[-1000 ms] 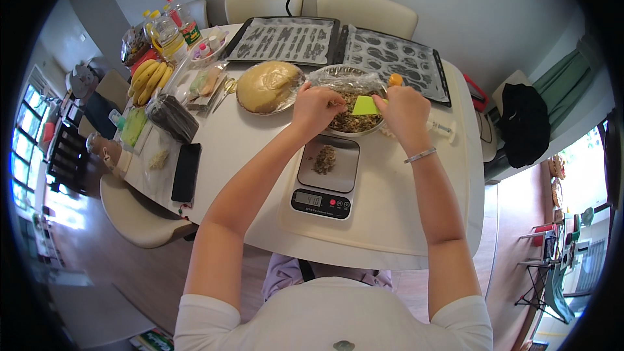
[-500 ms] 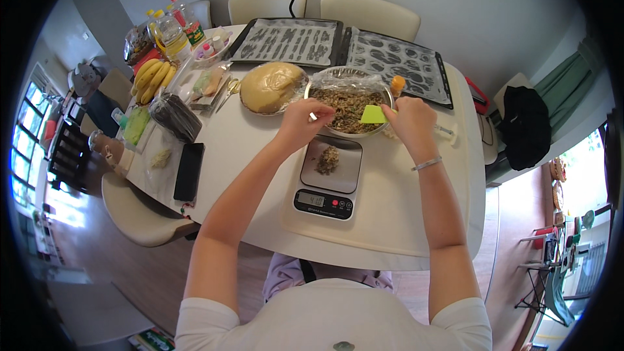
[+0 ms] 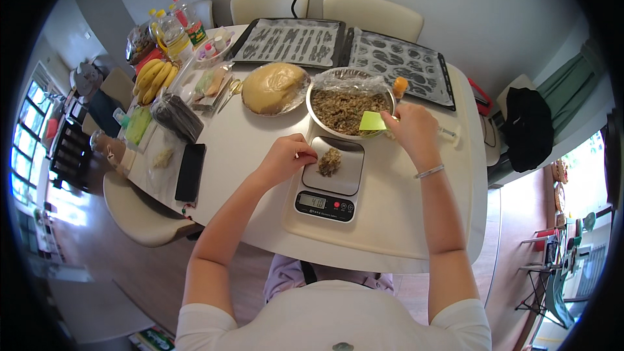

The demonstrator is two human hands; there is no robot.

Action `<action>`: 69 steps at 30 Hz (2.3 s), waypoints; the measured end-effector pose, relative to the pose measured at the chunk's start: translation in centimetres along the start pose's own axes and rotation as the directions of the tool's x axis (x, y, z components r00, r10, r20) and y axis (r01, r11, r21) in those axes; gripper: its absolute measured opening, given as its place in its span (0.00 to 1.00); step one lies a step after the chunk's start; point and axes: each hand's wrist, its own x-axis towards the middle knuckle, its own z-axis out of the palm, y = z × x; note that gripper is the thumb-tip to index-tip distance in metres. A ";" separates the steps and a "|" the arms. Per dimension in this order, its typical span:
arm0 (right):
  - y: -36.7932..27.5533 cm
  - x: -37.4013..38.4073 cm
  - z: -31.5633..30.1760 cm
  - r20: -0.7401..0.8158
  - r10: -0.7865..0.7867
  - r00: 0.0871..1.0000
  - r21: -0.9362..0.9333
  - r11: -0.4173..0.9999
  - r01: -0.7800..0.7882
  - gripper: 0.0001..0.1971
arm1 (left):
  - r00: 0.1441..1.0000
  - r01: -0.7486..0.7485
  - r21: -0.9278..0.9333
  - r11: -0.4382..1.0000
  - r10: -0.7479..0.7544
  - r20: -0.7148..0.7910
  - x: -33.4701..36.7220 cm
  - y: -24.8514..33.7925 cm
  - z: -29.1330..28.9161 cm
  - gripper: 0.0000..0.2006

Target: The person scoops a brown mixture from a bowl, weighs it on a digital scale, and rolls it into a ball by hand.

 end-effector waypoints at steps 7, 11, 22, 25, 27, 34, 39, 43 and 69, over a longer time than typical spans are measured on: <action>1.2 -0.5 0.1 0.003 0.032 0.999 -0.008 0.999 -0.032 0.22 | 0.997 0.063 -0.126 0.990 -0.069 -0.044 1.8 -1.6 0.2 0.03; 2.2 -0.8 0.5 -0.026 0.021 0.999 0.001 1.000 -0.021 0.22 | 0.988 0.036 -0.240 0.970 -0.070 -0.136 4.9 -1.2 -0.6 0.04; 1.9 -0.9 -0.2 0.006 0.055 0.998 0.032 0.998 -0.055 0.21 | 0.978 -0.006 -0.036 0.999 -0.002 -0.209 8.2 1.4 -0.5 0.05; 2.1 -0.8 -0.8 0.058 0.108 0.992 0.054 0.992 -0.111 0.21 | 0.971 0.032 -0.061 0.998 -0.045 -0.236 5.6 1.8 -1.3 0.05; 1.9 -0.9 -1.2 0.056 0.110 0.992 0.071 0.991 -0.114 0.21 | 0.972 0.074 -0.114 0.991 -0.097 -0.214 3.7 1.5 -1.5 0.05; 1.2 -0.8 -0.9 0.084 0.125 0.989 0.108 0.985 -0.134 0.21 | 0.984 0.163 -0.193 0.968 -0.174 -0.043 -1.5 0.9 -0.9 0.07; 0.5 -1.0 -1.3 0.108 0.129 0.986 0.122 0.982 -0.142 0.22 | 0.988 0.154 -0.081 0.985 -0.155 -0.009 -2.0 1.5 0.2 0.10; 0.5 -1.1 -1.2 0.089 0.109 0.990 0.113 0.986 -0.119 0.22 | 0.989 0.144 -0.037 0.989 -0.145 -0.031 -1.7 1.5 0.6 0.10; 1.2 -5.0 -1.6 0.210 0.008 0.978 0.259 0.964 -0.063 0.23 | 0.962 -0.210 0.053 0.976 0.216 -0.164 5.7 2.5 1.1 0.12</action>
